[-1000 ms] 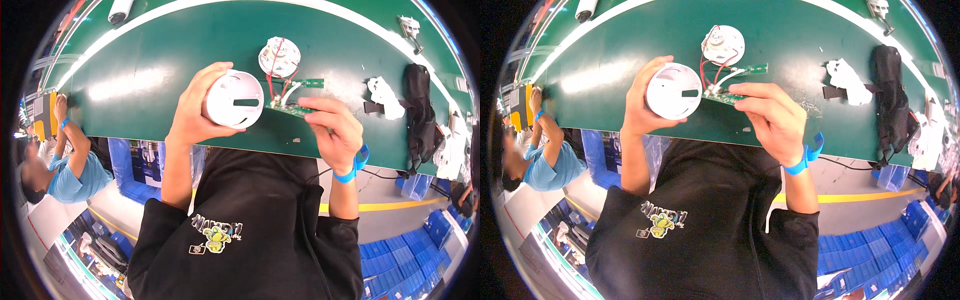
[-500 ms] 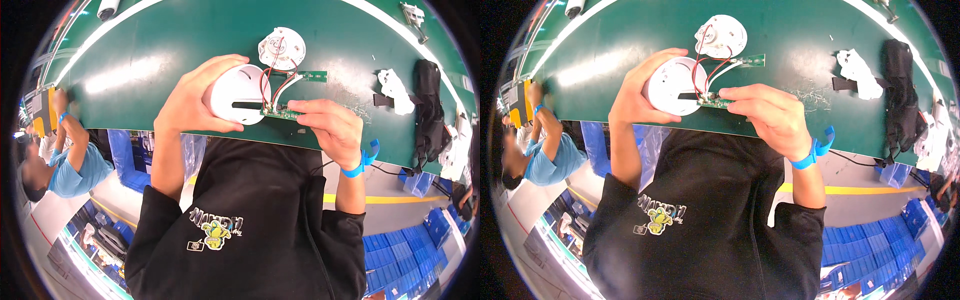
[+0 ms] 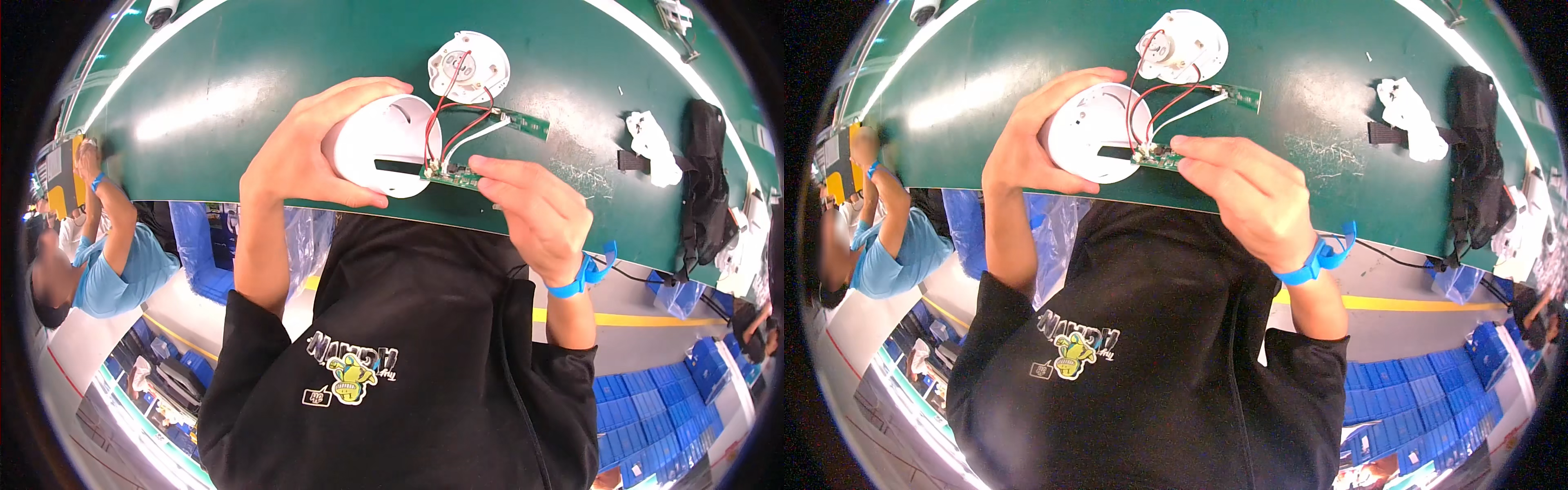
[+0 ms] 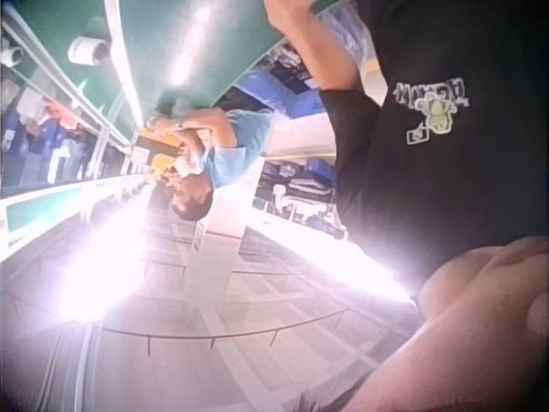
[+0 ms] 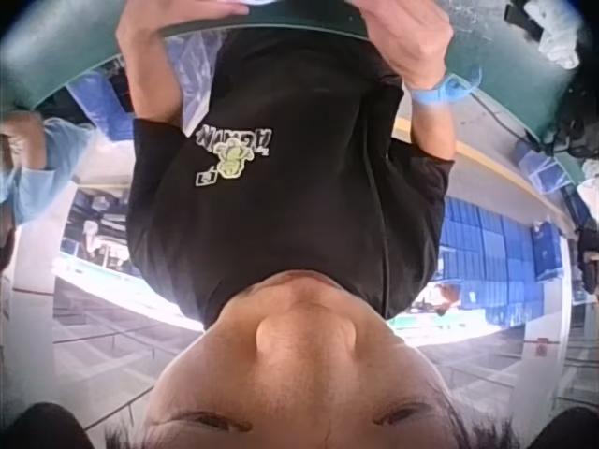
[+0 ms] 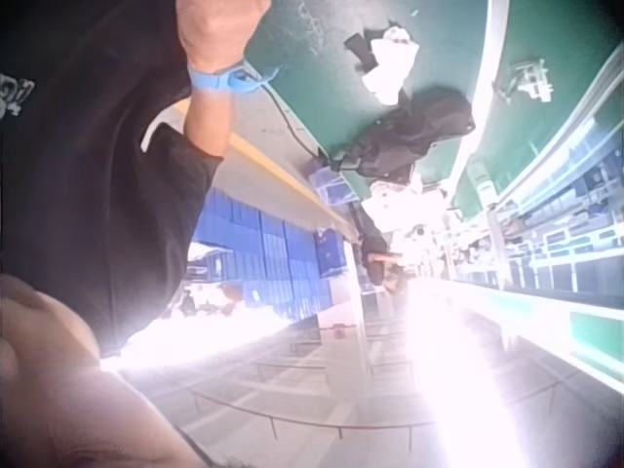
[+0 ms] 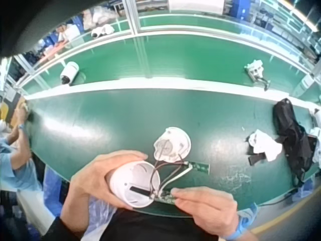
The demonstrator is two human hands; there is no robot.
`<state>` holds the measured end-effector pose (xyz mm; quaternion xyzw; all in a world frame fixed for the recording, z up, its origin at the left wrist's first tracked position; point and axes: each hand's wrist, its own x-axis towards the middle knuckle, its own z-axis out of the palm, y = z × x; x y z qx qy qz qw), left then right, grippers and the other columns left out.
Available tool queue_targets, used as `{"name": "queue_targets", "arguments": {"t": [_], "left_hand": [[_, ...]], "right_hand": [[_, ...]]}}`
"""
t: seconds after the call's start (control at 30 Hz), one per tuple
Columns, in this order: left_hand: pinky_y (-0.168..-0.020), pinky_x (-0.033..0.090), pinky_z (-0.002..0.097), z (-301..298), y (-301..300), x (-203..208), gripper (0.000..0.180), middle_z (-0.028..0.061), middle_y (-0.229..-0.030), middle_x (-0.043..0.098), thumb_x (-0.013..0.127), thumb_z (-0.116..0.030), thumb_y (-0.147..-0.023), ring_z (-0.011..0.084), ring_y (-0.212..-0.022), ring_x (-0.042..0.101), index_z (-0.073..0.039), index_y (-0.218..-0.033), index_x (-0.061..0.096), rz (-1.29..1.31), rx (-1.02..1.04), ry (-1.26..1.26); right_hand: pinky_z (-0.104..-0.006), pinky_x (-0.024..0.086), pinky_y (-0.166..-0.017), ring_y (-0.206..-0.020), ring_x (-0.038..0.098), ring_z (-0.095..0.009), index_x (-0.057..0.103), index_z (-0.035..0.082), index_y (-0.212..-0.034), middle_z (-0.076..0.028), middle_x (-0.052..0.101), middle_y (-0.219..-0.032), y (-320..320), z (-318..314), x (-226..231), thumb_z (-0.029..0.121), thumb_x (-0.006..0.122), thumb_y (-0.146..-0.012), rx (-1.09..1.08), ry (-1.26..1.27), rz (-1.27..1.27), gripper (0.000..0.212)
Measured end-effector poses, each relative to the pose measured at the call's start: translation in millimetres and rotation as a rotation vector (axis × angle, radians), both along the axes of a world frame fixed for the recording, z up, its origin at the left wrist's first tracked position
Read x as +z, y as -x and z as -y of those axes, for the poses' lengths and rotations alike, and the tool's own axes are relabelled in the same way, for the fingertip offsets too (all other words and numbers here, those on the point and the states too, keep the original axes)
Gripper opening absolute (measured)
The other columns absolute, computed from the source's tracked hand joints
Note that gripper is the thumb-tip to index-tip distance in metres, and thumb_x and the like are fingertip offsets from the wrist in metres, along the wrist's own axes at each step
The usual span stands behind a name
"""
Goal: Assembling the internal circuit board and plastic housing for an electronic sensor on a factory production line.
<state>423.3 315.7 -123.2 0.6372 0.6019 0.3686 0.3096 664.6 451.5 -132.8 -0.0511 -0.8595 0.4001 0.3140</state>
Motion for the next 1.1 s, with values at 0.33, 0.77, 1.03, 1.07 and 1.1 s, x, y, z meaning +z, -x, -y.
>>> {"name": "queue_targets", "arguments": {"t": [0.33, 0.77, 1.03, 1.07, 1.1], "left_hand": [[-0.094, 0.047, 0.0377, -5, -5, 4, 0.086, 0.0152, -0.122, 0.059, 0.088, -0.026, -0.048, 0.031, -0.111, 0.059, 0.0, -0.123, 0.055, -0.113, -0.045, -0.079], [-0.093, 0.046, 0.038, -5, -12, 6, 0.084, 0.0157, -0.123, 0.057, 0.088, -0.027, -0.048, 0.0322, -0.111, 0.058, -0.003, -0.121, 0.057, -0.083, -0.028, 0.015], [-0.091, 0.048, 0.0393, -10, -31, 16, 0.083, 0.016, -0.124, 0.057, 0.088, -0.025, -0.047, 0.0324, -0.108, 0.06, -0.004, -0.12, 0.057, -0.182, 0.035, 0.027], [-0.091, 0.048, 0.0394, -9, -31, 13, 0.083, 0.016, -0.123, 0.057, 0.088, -0.025, -0.046, 0.0324, -0.108, 0.06, -0.004, -0.12, 0.057, -0.244, 0.039, 0.034], [-0.091, 0.049, 0.0394, -7, -29, 11, 0.083, 0.0161, -0.123, 0.057, 0.088, -0.024, -0.046, 0.0325, -0.108, 0.06, -0.004, -0.12, 0.057, -0.31, 0.049, 0.041]], "right_hand": [[-0.0337, 0.056, -0.069, -0.088, 0.067, -0.027, 0.064, 0.001, -0.09, -0.013, 0.067, -0.106, 6, 11, -13, 0.001, 0.064, -0.068, 0.092, 0.001, 0.067, 0.023], [-0.0242, 0.051, -0.063, -0.068, 0.064, -0.014, 0.068, -0.002, -0.098, -0.008, 0.066, -0.078, 2, 17, -14, 0.001, 0.072, -0.078, 0.036, 0.762, 0.36, 0.021], [-0.027, 0.047, -0.056, -0.06, 0.055, -0.01, 0.059, -0.001, -0.079, -0.005, 0.059, -0.065, 23, 11, -25, 0.011, 0.087, -0.06, -0.164, 0.873, 0.549, 0.036], [-0.0272, 0.047, -0.056, -0.06, 0.054, -0.011, 0.058, 0.0, -0.077, -0.004, 0.058, -0.064, 21, 14, -23, 0.011, 0.087, -0.06, -0.211, 0.834, 0.548, 0.036], [-0.0277, 0.046, -0.055, -0.058, 0.053, -0.012, 0.055, 0.001, -0.077, -0.004, 0.054, -0.064, 18, 18, -25, 0.012, 0.086, -0.062, -0.264, 0.791, 0.512, 0.036]]}}
